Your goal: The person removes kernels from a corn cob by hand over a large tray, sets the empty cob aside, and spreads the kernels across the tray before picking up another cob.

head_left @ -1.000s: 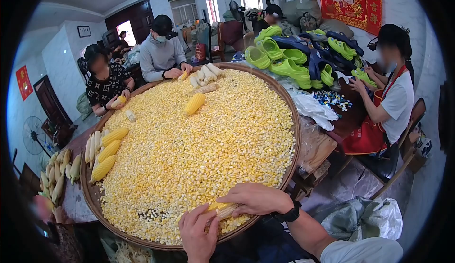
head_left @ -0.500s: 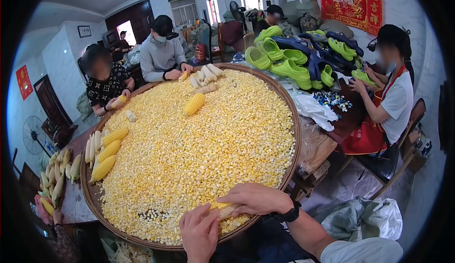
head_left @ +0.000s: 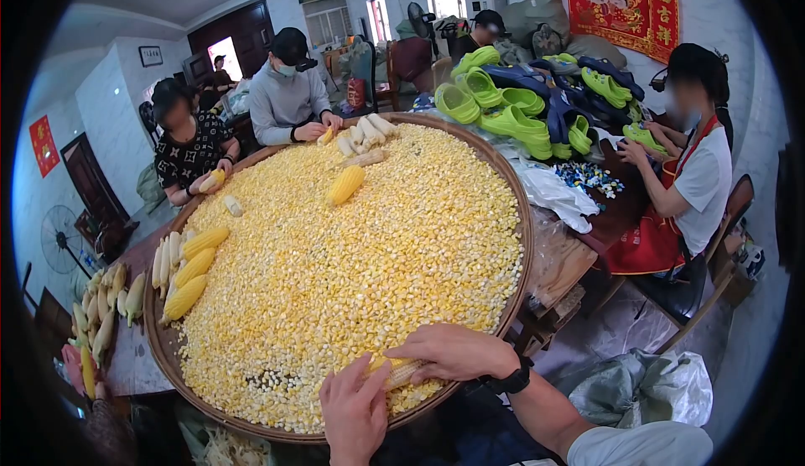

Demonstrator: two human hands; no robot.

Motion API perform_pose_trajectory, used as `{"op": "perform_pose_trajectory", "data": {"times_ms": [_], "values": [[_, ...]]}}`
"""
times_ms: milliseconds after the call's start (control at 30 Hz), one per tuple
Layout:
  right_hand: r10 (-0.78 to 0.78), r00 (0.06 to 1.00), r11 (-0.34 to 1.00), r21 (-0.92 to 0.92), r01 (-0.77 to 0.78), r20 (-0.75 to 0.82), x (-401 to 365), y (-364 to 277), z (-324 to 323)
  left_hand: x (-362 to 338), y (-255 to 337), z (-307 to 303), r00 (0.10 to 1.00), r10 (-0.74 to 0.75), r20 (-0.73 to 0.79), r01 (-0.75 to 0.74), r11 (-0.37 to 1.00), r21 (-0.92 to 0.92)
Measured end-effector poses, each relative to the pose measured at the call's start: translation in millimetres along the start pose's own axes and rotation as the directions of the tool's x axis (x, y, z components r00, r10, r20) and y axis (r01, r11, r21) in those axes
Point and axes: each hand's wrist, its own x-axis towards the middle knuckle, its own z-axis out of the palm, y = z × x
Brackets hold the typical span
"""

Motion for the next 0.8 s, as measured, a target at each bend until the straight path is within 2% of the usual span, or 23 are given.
{"op": "perform_pose_trajectory", "data": {"times_ms": [33, 333, 433, 633, 800], "values": [[-0.002, 1.000, 1.000, 0.002, 0.002, -0.004, -0.1, 0.0, -0.3, 0.0, -1.3, -0.6, 0.999, 0.027, 0.021, -0.027, 0.999, 0.034], [-0.031, 0.998, 1.000, 0.006, 0.031, -0.048, -2.3, 0.7, 0.9, -3.3, -1.6, 1.1, 0.998, -0.053, -0.018, 0.051, 0.996, -0.078], [0.004, 1.000, 1.000, -0.022, -0.004, 0.022, -2.4, 1.3, -0.8, -5.6, -5.9, 3.7, 0.998, -0.063, -0.029, 0.060, 0.995, -0.085], [0.004, 1.000, 1.000, -0.017, -0.004, 0.018, -2.5, 3.2, 1.0, -1.4, -0.2, 2.3, 0.999, -0.048, -0.013, 0.047, 0.998, -0.033], [-0.005, 1.000, 1.000, -0.020, 0.005, 0.020, -0.9, 2.0, -0.3, 0.5, -2.2, -0.5, 0.998, 0.032, 0.058, -0.035, 0.998, 0.055]]}}
